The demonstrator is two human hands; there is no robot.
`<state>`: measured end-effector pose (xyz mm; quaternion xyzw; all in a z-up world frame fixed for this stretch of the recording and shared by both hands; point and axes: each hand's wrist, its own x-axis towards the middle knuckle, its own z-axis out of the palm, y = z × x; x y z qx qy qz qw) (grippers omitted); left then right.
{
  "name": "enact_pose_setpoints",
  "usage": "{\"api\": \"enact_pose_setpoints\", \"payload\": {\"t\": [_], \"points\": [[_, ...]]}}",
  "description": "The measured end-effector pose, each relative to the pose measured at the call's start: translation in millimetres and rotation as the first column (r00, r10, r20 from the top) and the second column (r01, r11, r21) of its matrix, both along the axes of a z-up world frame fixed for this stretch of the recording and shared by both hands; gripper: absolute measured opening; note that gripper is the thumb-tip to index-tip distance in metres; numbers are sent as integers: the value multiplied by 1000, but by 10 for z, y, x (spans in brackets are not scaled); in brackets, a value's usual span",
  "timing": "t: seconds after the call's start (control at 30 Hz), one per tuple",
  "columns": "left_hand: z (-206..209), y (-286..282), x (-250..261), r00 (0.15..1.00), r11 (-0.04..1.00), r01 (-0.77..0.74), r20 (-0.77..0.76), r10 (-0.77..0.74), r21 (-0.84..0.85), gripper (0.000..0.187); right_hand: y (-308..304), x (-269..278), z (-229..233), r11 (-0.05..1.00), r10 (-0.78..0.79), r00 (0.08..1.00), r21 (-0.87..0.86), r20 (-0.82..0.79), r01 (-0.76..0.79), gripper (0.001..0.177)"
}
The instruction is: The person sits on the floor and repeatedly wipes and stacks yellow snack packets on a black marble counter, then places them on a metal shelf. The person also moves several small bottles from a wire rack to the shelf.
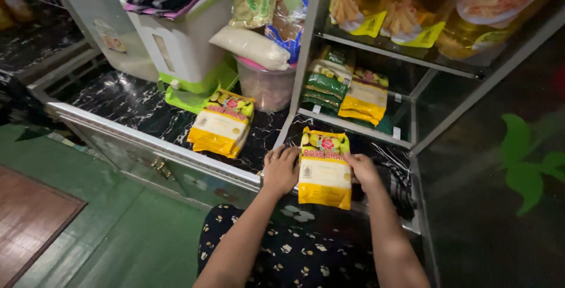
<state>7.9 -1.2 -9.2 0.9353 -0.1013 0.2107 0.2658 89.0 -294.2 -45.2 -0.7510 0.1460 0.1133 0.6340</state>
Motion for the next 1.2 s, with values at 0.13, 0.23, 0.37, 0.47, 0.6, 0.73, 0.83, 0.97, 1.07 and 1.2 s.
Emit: {"api": "enact_pose_setpoints", "payload": {"t": [0.13, 0.23, 0.37, 0.47, 0.6, 0.73, 0.83, 0.97, 1.07, 1.2], "points": [[99, 12, -6, 999, 988, -22, -39, 17, -151, 29, 4, -114, 8, 997, 70, 996, 19, -49, -69, 28], [151, -59, -20, 979, 947, -183, -132, 152, -264, 26, -41, -174, 20, 996, -35, 999, 76, -29, 38, 25], [113, -308, 37, 944, 898, -287, -259, 205, -335, 29, 5, -186, 78, 983, -89, 996, 162, -18, 91, 31], [94, -477, 131, 918, 886, -310, -351, 184, -345, 36, 57, -294, 312, 998, -33, 999, 58, 32, 31, 31], [159, -485, 85, 905, 880, -334, -374, 201, -336, 44, 26, -762, 797, 664, 168, 752, -637, 637, 392, 31], [305, -516, -113, 881, 925, -308, -434, 188, -223, 55, -133, -1049, 1140, 223, 52, 969, -948, 242, 225, 56], [424, -640, -207, 879, 922, -346, -406, 252, -175, 54, -179, -1071, 1115, 269, 74, 969, -940, 237, 209, 49], [481, -693, -223, 884, 911, -368, -375, 280, -186, 50, -47, -1050, 972, 457, 25, 928, -830, 372, 320, 38], [441, -673, -238, 890, 917, -353, -368, 268, -186, 49, 318, -1105, 912, 604, 237, 762, -705, 603, 371, 42], [415, -664, -210, 905, 927, -329, -339, 255, -181, 49, 927, -1111, 890, 446, 369, 820, -857, 437, 256, 51]]}}
